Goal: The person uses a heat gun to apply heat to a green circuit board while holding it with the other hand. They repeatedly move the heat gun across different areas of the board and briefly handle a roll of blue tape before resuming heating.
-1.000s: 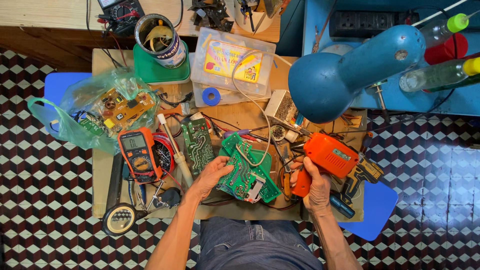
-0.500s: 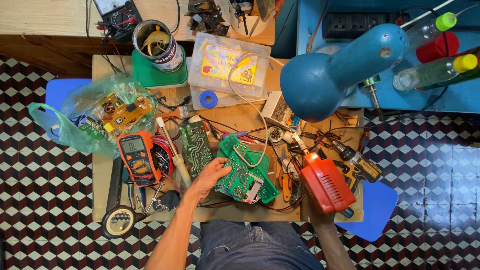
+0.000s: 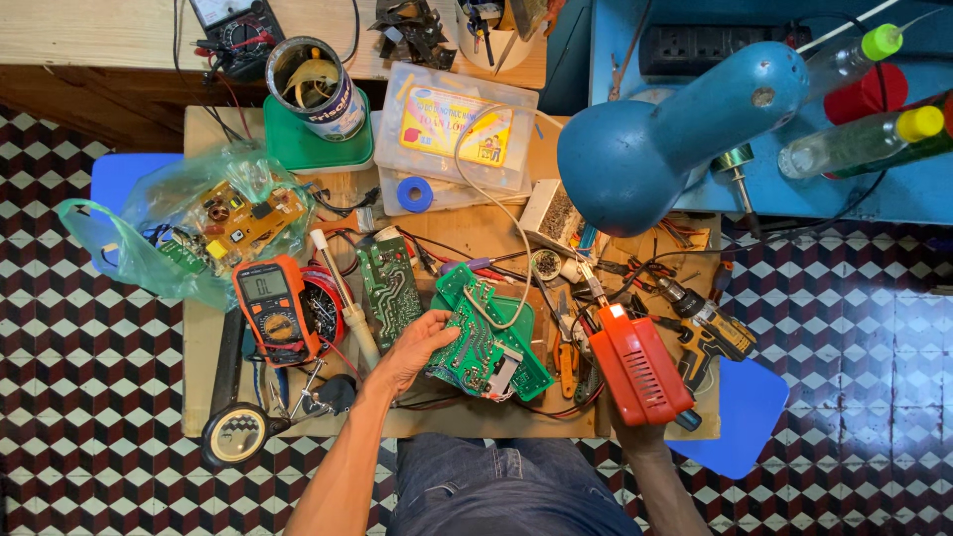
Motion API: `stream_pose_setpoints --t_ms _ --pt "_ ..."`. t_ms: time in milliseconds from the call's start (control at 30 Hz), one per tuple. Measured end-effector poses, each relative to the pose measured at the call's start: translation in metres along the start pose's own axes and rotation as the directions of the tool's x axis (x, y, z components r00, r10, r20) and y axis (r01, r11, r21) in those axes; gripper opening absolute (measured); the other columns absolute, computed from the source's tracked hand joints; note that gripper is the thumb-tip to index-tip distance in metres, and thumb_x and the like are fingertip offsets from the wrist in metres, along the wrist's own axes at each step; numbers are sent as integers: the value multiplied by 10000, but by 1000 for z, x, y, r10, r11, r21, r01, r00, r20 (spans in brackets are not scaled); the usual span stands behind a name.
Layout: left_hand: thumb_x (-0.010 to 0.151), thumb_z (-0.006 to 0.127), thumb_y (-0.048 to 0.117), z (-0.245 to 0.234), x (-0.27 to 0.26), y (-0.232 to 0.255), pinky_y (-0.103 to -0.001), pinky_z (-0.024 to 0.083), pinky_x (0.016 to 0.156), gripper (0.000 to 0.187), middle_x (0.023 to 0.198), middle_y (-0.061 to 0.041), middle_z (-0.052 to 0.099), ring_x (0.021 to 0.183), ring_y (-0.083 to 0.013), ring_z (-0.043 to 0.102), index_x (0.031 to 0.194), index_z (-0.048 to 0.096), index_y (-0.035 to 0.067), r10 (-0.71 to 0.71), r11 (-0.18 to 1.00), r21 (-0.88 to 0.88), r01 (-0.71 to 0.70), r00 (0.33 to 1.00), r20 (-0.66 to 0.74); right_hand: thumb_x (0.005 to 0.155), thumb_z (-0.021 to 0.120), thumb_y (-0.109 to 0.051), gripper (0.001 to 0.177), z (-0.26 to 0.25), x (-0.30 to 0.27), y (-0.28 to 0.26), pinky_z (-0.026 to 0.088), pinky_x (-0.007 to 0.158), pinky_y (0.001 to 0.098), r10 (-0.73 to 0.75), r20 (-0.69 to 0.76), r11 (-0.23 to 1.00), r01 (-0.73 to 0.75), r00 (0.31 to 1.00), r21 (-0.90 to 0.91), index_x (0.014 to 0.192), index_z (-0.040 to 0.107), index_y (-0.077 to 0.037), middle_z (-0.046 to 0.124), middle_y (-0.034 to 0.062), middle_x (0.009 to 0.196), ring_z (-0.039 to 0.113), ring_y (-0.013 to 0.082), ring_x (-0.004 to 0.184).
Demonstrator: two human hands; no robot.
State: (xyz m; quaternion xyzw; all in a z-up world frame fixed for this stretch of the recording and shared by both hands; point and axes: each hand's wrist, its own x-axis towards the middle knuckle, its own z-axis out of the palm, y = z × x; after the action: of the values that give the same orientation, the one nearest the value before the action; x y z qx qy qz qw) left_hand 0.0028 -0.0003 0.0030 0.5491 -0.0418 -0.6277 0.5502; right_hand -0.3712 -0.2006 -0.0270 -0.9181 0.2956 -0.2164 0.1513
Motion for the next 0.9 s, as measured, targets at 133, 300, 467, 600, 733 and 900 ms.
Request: stream_pose_setpoints --t_ms 133,300,467,600,733,900 --pt "941 679 205 5 8 -4 -289 484 986 466 1186 -79 705 1097 -139 632 1339 543 4 18 1000 -7 -18 1000 6 866 712 -161 302 -1 26 -10 531 879 479 31 81 999 -32 996 5 1149 689 -60 698 134 1117 670 354 1039" --pt "936 695 210 -5 9 -15 -279 493 955 473 1173 -89 704 1076 -136 638 1334 559 -5 36 999 33 -35 999 -16 915 662 -102 386 7 113 -65 567 987 363 313 388 552 -499 867 668 1299 640 -66 716 96 1278 704 233 1156" --pt "899 715 191 -3 15 -26 -313 527 885 486 1126 -117 706 1004 -160 657 1319 562 1 57 998 -10 -58 996 -66 818 789 -115 482 37 202 -134 540 897 337 227 316 663 -384 921 643 1252 616 5 704 139 1153 684 218 1035" --pt "912 694 210 0 12 -25 -294 519 899 466 1136 -90 708 1026 -136 646 1314 564 11 62 998 14 -61 996 -67 854 807 -206 344 50 243 -162 556 682 325 348 428 646 -544 834 535 1112 695 -9 754 79 894 703 190 759" --pt "932 686 226 1 6 -22 -273 505 915 436 1146 -74 708 1047 -116 634 1300 578 18 63 997 47 -60 996 -62 886 776 -223 275 54 261 -170 451 483 327 445 576 517 -722 686 459 981 706 26 667 83 698 576 178 529" --pt "917 699 222 5 6 -25 -308 525 909 449 1151 -103 700 1049 -146 641 1295 589 6 114 993 51 -109 988 -108 862 765 -212 284 54 263 -170 415 437 328 505 622 388 -801 599 456 1004 698 24 644 90 656 547 183 484"
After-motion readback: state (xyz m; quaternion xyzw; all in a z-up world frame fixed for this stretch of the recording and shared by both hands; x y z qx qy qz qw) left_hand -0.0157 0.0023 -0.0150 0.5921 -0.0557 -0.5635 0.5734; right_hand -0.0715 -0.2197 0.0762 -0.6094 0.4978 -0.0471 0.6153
